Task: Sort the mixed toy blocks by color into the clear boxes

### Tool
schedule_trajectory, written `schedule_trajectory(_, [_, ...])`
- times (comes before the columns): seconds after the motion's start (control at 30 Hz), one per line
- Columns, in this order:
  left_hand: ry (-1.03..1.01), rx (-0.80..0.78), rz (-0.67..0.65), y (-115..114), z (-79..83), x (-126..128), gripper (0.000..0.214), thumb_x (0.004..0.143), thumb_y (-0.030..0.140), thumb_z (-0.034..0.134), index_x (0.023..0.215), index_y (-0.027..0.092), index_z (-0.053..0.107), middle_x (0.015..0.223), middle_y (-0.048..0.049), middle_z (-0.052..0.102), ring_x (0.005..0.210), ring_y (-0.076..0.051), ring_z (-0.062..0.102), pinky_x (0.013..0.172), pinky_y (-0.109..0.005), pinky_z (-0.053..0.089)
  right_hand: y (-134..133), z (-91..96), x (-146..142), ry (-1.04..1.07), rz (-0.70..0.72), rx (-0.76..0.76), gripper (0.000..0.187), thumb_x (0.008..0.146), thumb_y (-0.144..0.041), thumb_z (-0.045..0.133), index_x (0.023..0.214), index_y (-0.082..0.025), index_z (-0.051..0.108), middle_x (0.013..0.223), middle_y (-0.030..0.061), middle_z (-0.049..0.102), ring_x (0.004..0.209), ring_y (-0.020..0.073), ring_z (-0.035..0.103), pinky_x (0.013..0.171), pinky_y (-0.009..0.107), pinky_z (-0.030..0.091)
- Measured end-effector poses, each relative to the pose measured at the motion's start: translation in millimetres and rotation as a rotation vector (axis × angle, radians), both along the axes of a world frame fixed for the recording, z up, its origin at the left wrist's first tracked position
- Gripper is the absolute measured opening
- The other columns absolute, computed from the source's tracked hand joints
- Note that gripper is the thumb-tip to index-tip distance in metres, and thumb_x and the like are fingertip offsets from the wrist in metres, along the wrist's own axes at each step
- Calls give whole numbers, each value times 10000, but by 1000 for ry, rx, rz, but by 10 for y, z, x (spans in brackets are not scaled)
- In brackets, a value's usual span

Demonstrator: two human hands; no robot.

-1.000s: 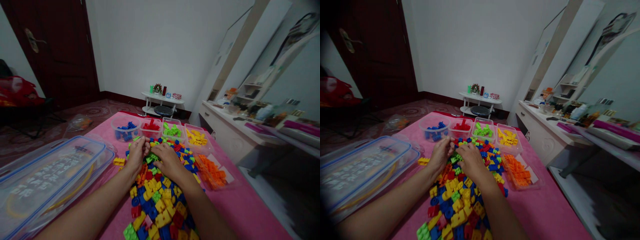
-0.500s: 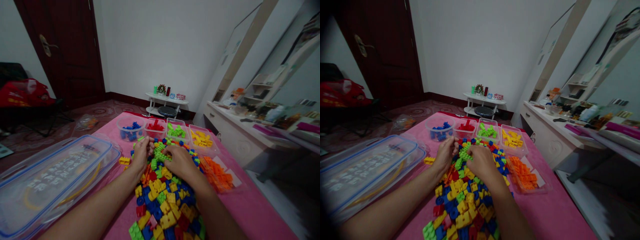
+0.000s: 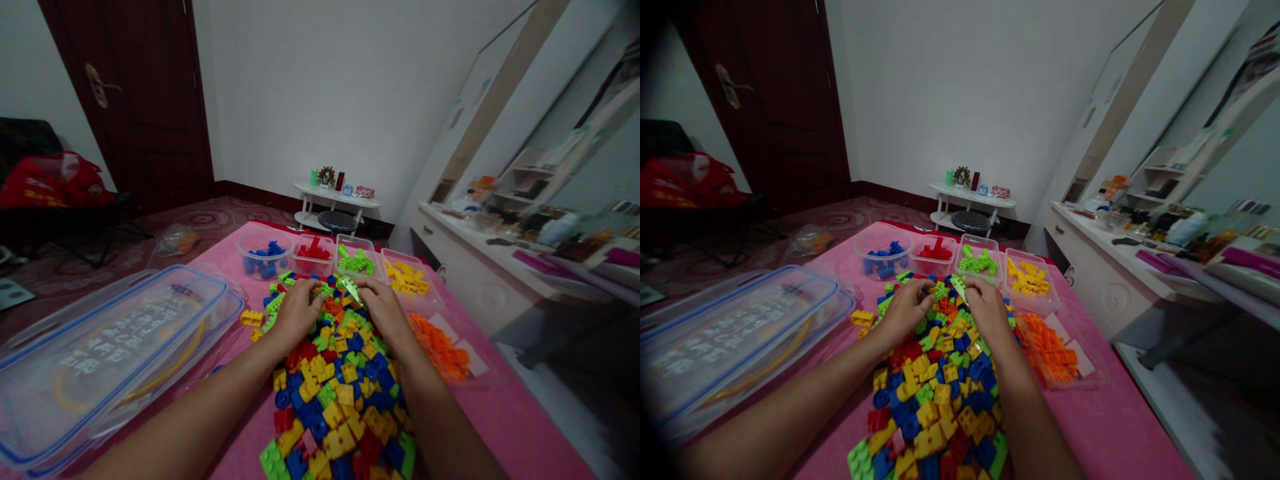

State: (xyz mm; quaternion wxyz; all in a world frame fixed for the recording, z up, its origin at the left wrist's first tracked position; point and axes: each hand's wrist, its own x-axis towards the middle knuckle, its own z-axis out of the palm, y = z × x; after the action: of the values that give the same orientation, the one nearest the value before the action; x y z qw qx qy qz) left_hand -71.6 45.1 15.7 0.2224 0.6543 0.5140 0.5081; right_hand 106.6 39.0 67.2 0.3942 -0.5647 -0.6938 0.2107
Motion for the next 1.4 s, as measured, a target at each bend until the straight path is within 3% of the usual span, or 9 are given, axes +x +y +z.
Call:
schedule_trajectory(0.1, [298,-23,23,-82,7,29,342,679,190,642,1020,193,642,1021,-125,613,982,-274,539,837,-352,394,28,10,25,205,-45,-74,319,706,-287,461,918,-173,670,845,34,657,799,191,593,649,274,482])
schedule_trajectory(0.17, [329,-54,58,-107,5,34,373,666,204,658,1038,198,633,1010,-130,617,988,-285,540,817,-344,391,28,12,14,327,-83,-151,362,682,-322,501,970,-165,654,799,35,633,725,180,579,543,251,477])
schedule_trajectory(0.33, [-166,-113,-23,-21,-14,3,249,575,259,751,807,215,673,706,-47,619,713,-227,556,632,-270,373,-7,9,-62,506,-74,-244,430,645,-336,589,1035,-162,637,891,50,639,696,146,580,527,233,491])
schedule_trajectory(0.4, [-317,-116,-107,5,11,6,153,661,335,696,698,195,648,617,-20,568,614,-183,519,569,-244,353,-18,0,-91,529,-49,-269,426,639,-335,601,1025,-159,636,971,62,643,723,145,591,541,231,491])
schedule_trajectory(0.57, [-463,-232,-277,-36,99,61,305,791,445,540,648,176,550,556,26,454,485,-129,477,467,-224,348,-64,-45,-197,497,46,-316,407,675,-340,581,1038,-160,607,968,60,650,766,156,608,507,206,462])
schedule_trajectory(0.77, [-477,-256,-345,-32,47,75,362,757,511,560,675,159,589,589,11,454,541,-130,453,450,-223,412,-125,-109,-334,490,115,-287,381,697,-375,613,1018,-173,575,790,29,655,585,131,595,433,204,422])
schedule_trajectory(1.0, [-345,-245,-393,32,-33,60,383,811,503,482,662,152,517,609,22,415,551,-104,419,467,-196,380,-135,-134,-387,512,128,-343,575,656,-328,668,1170,-179,458,795,8,654,474,108,583,360,177,361])
schedule_trajectory(1.13, [-316,-252,-405,31,-56,63,427,837,533,439,648,153,487,609,22,432,552,-103,439,490,-202,379,-139,-146,-398,487,127,-335,465,662,-312,667,1073,-184,493,716,-26,626,422,91,555,326,159,303])
schedule_trajectory(1.4, [-437,-362,-365,58,-99,71,543,853,561,386,1047,110,619,716,-45,586,632,-167,562,469,-242,433,257,67,-157,570,-133,-280,248,689,-284,641,888,-188,527,535,-68,543,386,80,521,332,151,338])
